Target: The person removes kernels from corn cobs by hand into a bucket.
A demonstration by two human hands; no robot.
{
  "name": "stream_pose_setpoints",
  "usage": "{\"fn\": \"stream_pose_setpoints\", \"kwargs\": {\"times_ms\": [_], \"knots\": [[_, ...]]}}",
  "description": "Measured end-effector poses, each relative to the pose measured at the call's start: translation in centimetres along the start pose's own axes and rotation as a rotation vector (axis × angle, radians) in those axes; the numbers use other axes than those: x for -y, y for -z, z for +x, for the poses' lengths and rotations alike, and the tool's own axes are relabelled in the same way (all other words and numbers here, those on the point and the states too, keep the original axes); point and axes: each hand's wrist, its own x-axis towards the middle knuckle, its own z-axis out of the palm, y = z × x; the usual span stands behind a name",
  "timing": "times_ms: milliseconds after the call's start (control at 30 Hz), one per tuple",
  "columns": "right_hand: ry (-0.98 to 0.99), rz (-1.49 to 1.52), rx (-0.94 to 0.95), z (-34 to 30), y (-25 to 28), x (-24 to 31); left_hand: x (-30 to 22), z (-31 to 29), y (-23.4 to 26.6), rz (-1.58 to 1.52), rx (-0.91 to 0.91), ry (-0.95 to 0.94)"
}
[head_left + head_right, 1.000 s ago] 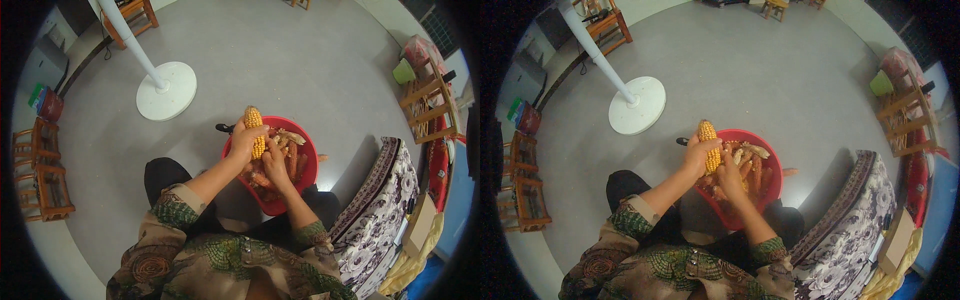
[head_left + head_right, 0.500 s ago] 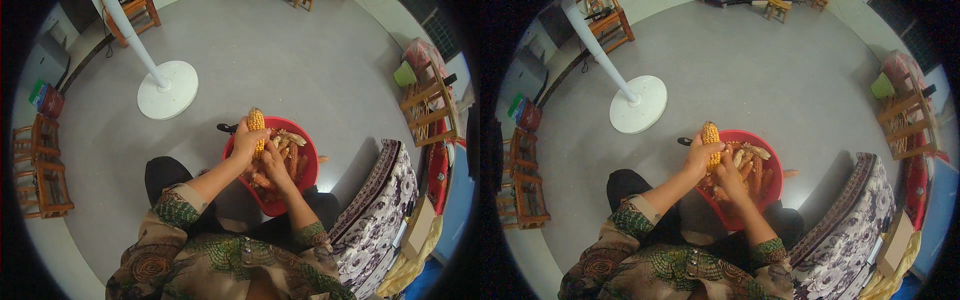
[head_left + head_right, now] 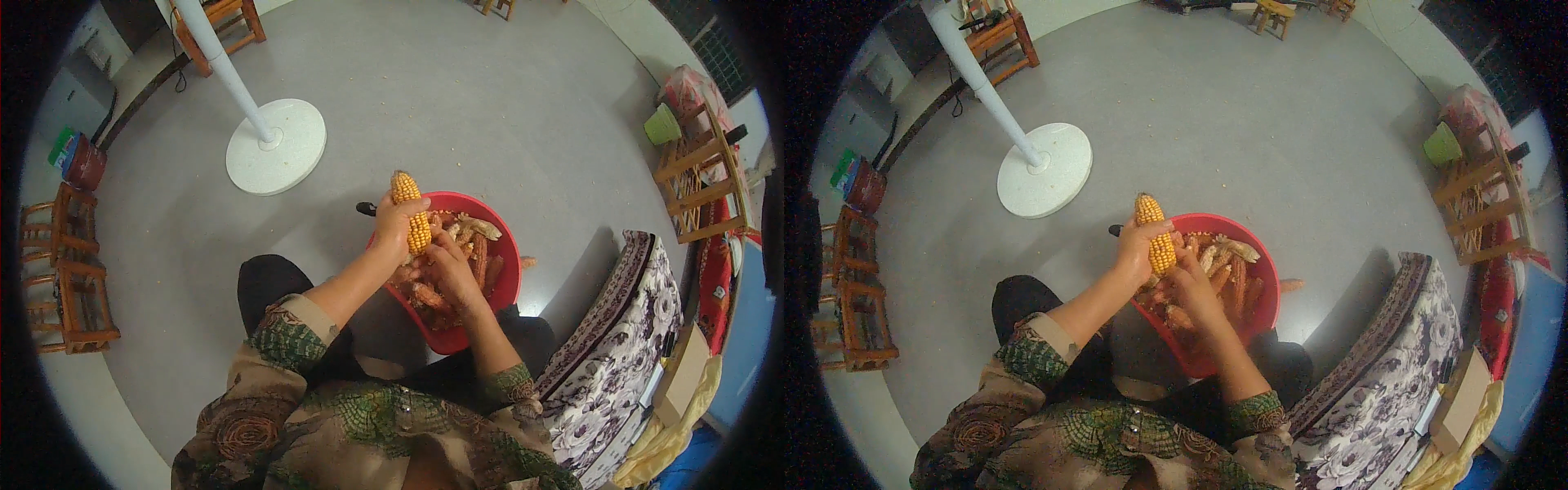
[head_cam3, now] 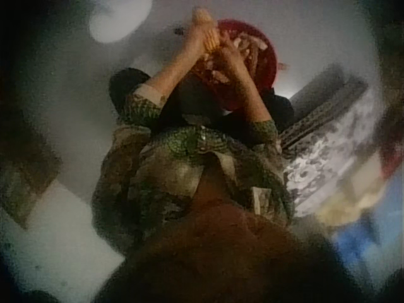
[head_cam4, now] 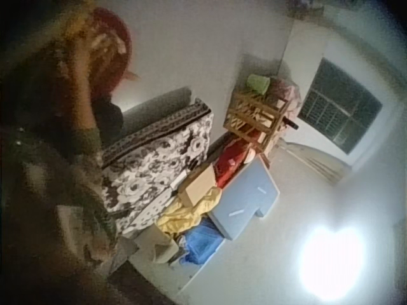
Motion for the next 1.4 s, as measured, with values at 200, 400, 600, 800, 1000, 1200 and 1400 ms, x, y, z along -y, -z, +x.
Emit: {"fn": "stream_pose_setpoints", "kwargs": {"times_ms": [200, 400, 600, 800, 1000, 1200, 1400], "knots": [[0.231, -0.593, -0.001, -0.1, 0.3, -1.0, 0.7, -0.7, -0.2, 0.091, -0.027, -0.093], [0.434, -0.728, -0.162, 1.5, 1.3, -3.3, 1.1, -1.0, -0.4, 0.189, 0.129, -0.174], [0.052, -0.116, -0.048, 0.5, 0.5, -0.5, 0.0, -0.5, -0.5, 0.016, -0.023, -0.050], [-0.035, 0.121, 0.014, 0.7, 0.2, -0.4, -0.5, -1.3, -1.1, 0.016, -0.014, -0.059], [0.053, 0.028, -0.031, 0.4, -0.4, -1.2, 0.7, -1.4, -0.5, 0.103, 0.105, -0.231], [0.139, -0.118, -0.129, 1.2, 1.1, -1.9, 0.5, -1.8, -1.6, 0.046, 0.041, -0.178], [-0.035, 0.191, -0.016, 0.8, 0.1, -0.3, -0.1, -1.8, -1.3, 0.068, 0.030, -0.180]]}}
